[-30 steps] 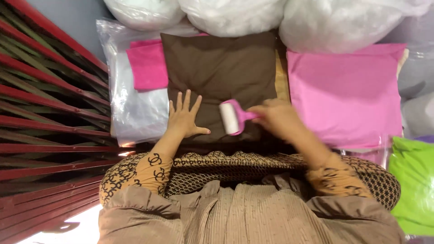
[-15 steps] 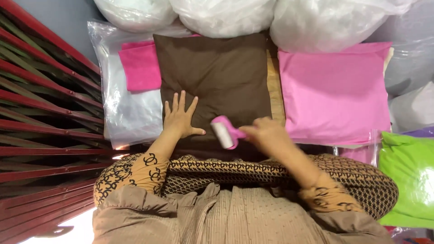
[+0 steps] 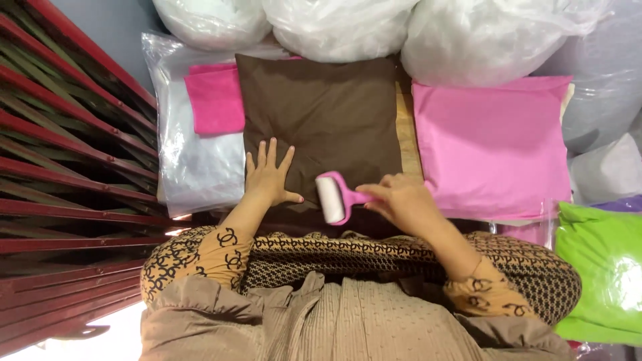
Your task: The person cleans a brown pillow using a lint roller and then wipes the interior of a large plastic bag with a pink cloth.
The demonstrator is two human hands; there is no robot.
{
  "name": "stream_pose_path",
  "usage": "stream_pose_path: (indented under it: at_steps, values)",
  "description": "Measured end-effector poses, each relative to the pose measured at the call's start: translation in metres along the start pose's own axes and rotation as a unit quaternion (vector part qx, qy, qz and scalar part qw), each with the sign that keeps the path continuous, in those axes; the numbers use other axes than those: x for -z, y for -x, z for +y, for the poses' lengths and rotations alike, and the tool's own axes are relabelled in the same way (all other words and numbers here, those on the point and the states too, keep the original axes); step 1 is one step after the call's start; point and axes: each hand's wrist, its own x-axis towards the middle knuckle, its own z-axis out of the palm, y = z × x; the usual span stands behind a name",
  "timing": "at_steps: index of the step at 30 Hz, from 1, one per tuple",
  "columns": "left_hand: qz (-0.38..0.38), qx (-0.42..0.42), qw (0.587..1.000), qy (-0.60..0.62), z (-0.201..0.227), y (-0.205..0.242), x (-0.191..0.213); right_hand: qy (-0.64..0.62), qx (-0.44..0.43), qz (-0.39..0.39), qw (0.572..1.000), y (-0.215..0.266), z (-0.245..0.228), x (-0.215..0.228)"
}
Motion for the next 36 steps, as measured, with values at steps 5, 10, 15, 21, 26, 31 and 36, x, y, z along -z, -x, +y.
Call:
stream_pose_path:
  at_steps: [5, 10, 15, 21, 26, 31, 36]
  values:
    - [-0.003, -0.006, 1.0, 0.01, 0.001, -0.004, 0.006, 0.056, -0.16, -0.109, 0.979, 0.031, 0.08, 0.044]
    - [-0.057, 0.011, 0.995, 0.082, 0.005, 0.004, 0.045, 0.16, -0.227, -0.196, 0.941, 0.004, 0.056, 0.118]
    - [0.01, 0.033, 0.999, 0.042, -0.006, -0.02, 0.025, -0.047, -0.077, -0.057, 0.994, -0.063, -0.035, 0.082]
    - [-0.019, 0.034, 0.999, 0.038, 0.0, -0.031, 0.02, -0.054, -0.174, -0.153, 0.971, -0.054, 0.037, 0.084]
    - [0.006, 0.023, 0.999, 0.043, 0.014, -0.029, 0.043, 0.102, -0.201, -0.164, 0.96, -0.044, 0.075, 0.143]
    - [0.025, 0.029, 0.998, 0.052, 0.017, -0.038, 0.047, -0.062, -0.145, -0.053, 0.986, -0.117, 0.018, 0.131]
    - [-0.041, 0.058, 0.997, 0.013, 0.015, -0.051, 0.024, -0.077, -0.098, -0.08, 0.989, -0.15, 0.064, 0.074]
